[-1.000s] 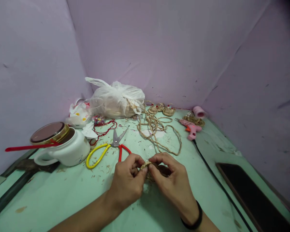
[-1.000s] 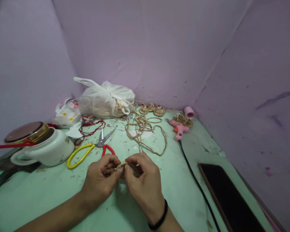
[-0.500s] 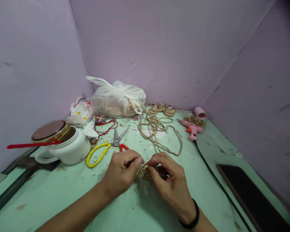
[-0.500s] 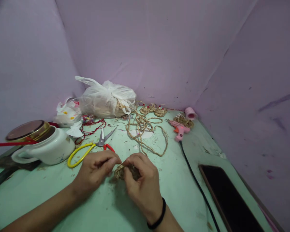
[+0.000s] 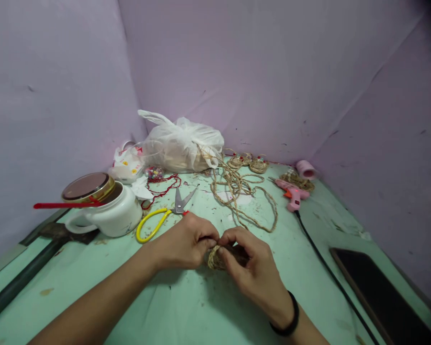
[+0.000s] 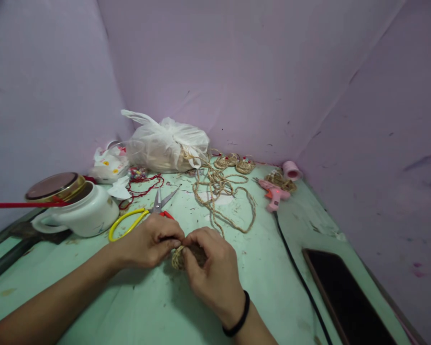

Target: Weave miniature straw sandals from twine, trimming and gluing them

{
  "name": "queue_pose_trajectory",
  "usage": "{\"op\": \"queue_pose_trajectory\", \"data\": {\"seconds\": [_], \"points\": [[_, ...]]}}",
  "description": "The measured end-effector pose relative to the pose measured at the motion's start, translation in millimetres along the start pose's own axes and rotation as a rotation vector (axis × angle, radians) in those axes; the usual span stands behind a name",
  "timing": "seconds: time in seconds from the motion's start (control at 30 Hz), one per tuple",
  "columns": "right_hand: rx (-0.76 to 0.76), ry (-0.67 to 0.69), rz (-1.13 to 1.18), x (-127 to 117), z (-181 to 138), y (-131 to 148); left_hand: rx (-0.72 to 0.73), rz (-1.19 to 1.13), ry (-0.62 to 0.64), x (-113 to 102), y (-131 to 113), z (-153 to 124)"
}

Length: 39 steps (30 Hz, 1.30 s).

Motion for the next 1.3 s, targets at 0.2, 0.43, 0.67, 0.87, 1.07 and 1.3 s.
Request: {"op": "queue_pose_trajectory", "data": {"seconds": [0.2,0.43,0.67,0.87,1.07,1.3], "points": [[0.076,0.08,-0.08,5.9,3.1,-7.3,-0.097,0.024,-0.077,5.5,13.9,-1.8],[0.109,0.063,-0.182,3.6,5.3,-5.6,-0.056,0.127,-0.188,8.0,9.6,-2.9],[0.126,0.062,-0.196,3.6,7.1,-5.6,0.049,0.335,-0.185,16.1,0.6,-7.3],[0.169,0.019,-0.173,2.5,6.4,-10.9,-0.07,0.261,-0.289,13.2,5.9,-7.1],[0.196,0.032,-0.118,4.5,6.8,-14.1,-0.287,0.105,-0.324,11.7,19.8,-7.7],[0.201,0.019,-0.091,3.6,5.5,-16.8,-0.308,0.065,-0.368,11.5,20.3,-11.6]]}}
Point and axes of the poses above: each hand's wrist, its own z-axis towards the middle knuckle, its own x-axis out of the palm, y = z × x, the point moved 8 cm from there along z, towards the middle knuckle, and after that the axes turned 4 degrees about x, right-handed, at the moved point
